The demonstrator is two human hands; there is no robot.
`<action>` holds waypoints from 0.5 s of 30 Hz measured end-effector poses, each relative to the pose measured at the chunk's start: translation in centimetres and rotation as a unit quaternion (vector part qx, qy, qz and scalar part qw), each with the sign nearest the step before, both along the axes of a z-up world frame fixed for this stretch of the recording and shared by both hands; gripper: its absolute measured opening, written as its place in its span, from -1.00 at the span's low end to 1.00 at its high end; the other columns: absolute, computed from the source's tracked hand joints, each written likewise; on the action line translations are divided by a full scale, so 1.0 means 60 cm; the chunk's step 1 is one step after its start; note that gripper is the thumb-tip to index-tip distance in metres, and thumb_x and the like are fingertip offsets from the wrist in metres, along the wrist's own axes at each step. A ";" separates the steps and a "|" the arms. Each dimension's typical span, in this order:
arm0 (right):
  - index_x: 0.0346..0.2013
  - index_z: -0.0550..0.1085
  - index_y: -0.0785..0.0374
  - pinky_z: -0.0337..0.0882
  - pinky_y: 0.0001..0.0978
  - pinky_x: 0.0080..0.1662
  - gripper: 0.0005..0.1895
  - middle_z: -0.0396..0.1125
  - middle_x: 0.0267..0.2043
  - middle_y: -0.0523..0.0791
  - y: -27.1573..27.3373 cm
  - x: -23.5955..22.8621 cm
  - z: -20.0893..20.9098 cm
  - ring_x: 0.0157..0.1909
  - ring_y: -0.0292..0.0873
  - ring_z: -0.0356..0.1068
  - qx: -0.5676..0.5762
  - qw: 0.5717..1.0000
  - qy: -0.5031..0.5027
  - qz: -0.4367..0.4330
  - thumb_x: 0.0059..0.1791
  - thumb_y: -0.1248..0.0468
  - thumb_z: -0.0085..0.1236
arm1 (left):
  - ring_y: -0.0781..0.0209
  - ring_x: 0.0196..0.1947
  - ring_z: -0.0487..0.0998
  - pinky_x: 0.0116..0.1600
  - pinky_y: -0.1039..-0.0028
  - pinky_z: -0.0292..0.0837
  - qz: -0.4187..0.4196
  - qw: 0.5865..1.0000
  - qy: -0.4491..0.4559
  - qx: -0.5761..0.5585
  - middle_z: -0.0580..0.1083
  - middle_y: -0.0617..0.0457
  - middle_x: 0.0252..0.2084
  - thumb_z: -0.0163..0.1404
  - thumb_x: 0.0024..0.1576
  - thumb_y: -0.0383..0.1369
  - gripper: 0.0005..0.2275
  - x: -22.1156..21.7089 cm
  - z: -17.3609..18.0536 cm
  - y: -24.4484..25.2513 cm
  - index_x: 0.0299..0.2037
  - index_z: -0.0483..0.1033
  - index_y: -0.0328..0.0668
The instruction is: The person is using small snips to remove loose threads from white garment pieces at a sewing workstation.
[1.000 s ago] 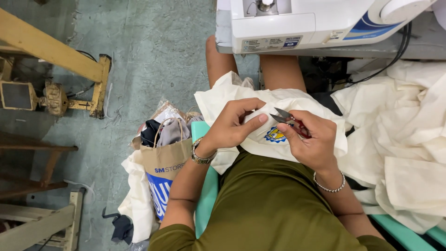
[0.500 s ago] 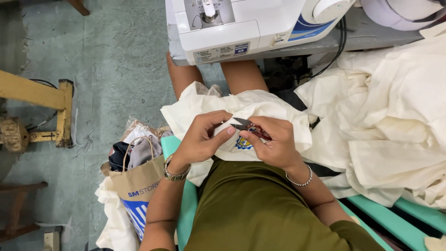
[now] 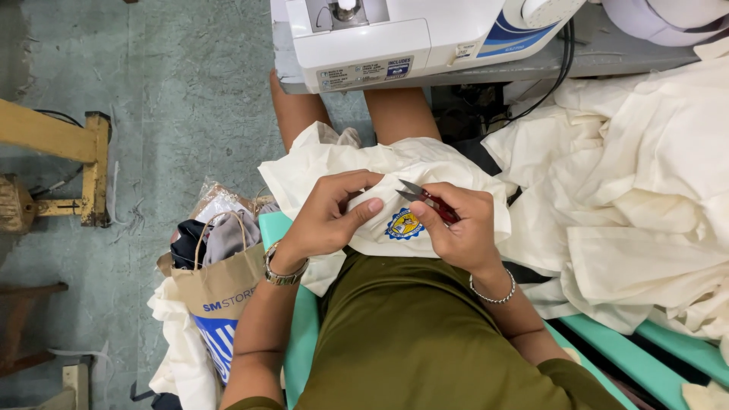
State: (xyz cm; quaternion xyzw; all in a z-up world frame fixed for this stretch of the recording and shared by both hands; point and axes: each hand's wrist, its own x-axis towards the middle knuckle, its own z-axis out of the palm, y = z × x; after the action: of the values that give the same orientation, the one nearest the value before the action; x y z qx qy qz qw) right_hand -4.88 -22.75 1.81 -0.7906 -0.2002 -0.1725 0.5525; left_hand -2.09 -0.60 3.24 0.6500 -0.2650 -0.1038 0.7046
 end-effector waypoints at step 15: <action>-0.49 0.58 0.25 0.06 -0.57 -0.61 -0.78 0.08 -0.86 -0.17 -0.004 -0.005 0.003 -0.68 -0.41 -0.03 0.037 0.994 0.100 0.023 0.05 0.31 0.17 | 0.27 -0.40 0.46 -0.31 0.39 0.53 -0.029 0.999 -0.010 0.007 0.47 -0.07 -0.44 -0.02 0.23 -0.55 -0.79 0.004 0.003 -0.003 0.03 0.59 -0.33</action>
State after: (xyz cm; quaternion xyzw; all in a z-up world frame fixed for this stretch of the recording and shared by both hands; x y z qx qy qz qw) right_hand -5.20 -23.00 1.99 -0.7777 -0.1554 -0.0868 0.6028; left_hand -1.87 -0.77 3.44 0.6477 -0.2901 -0.1200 0.6942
